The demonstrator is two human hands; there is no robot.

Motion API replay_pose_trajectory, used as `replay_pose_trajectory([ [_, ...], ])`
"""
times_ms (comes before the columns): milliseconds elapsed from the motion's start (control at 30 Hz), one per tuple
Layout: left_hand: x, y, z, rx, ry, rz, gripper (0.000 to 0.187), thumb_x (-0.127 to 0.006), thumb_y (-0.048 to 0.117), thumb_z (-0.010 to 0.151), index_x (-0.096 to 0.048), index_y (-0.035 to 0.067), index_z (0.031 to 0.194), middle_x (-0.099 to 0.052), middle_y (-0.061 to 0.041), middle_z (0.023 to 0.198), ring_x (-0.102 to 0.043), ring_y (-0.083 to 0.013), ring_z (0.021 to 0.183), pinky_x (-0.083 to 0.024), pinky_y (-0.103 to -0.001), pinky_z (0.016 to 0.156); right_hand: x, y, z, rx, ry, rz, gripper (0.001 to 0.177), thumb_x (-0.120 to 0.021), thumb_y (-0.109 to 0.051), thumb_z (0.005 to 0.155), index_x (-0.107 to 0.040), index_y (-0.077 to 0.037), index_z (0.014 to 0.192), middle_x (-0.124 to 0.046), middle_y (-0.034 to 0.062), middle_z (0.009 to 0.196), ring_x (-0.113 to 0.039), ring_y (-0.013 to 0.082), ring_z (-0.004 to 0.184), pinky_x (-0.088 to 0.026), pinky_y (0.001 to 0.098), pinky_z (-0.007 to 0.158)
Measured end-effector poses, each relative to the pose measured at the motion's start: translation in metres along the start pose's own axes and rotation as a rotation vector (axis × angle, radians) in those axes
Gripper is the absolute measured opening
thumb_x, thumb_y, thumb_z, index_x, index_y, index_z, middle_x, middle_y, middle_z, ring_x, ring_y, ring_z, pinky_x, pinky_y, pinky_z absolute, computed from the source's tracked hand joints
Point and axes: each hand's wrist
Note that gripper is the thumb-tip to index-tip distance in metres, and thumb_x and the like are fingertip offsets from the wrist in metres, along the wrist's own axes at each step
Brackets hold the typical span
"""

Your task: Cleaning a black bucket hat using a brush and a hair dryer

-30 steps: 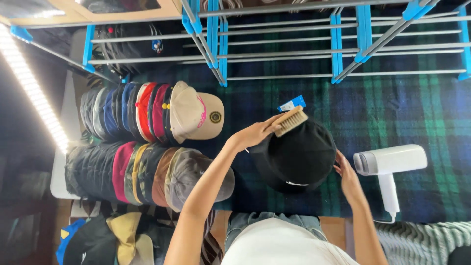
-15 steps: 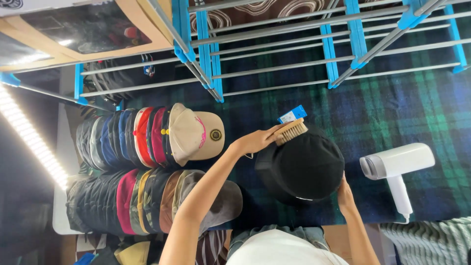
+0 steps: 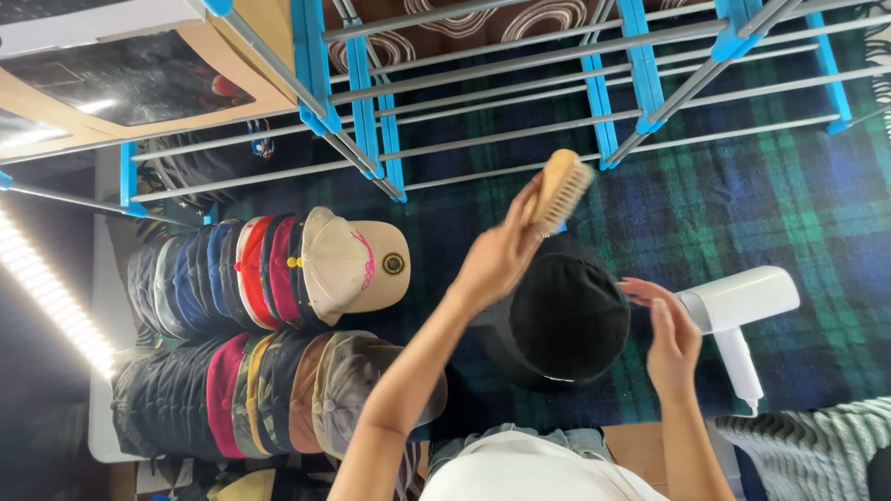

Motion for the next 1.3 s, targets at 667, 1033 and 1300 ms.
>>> replay_pose_trajectory([
  [667,-0.152,-0.053,-0.159,0.322,0.470,-0.629,0.061,-0.036,0.040,0.104,-0.023,0.011,0.155,-0.022,-0.012,0.167,-0.022,-0.0262,0.155,-0.022,-0.042,0.122,0.029,0.007,0.133,-0.381,-0.684,-0.489,0.064,-0.050,-0.034,0.098,-0.036,-0.013,0.157,-0.048,0.0031,0.153,-0.058,0.0185,0.068,-0.046,0.0334,0.057],
  [1033,-0.177,-0.054,-0.158,0.449,0.240,-0.626,0.082,-0.028,0.062,0.097,0.004,0.022,0.162,0.016,-0.006,0.171,0.015,-0.0254,0.158,0.000,-0.049,0.125,0.013,0.048,0.187,-0.724,-1.124,-0.473,0.054,-0.052,-0.030,0.103,-0.048,-0.029,0.156,-0.032,0.0011,0.057,-0.023,0.0133,0.050,-0.022,0.0284,0.048],
  [1300,-0.181,-0.056,-0.158,0.470,0.242,-0.606,0.079,-0.026,0.061,0.097,0.004,0.025,0.161,0.014,-0.003,0.172,0.014,-0.0235,0.159,0.002,-0.048,0.125,0.040,0.062,0.149,-0.653,-1.011,-0.079,0.055,-0.046,-0.030,0.104,-0.043,-0.024,0.159,-0.042,0.0040,0.065,-0.027,0.0115,0.048,-0.024,0.0244,0.043],
])
Point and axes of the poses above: each hand's wrist, its own z-axis towards the middle knuckle, its own x-axis out of the back of the hand, y = z × x
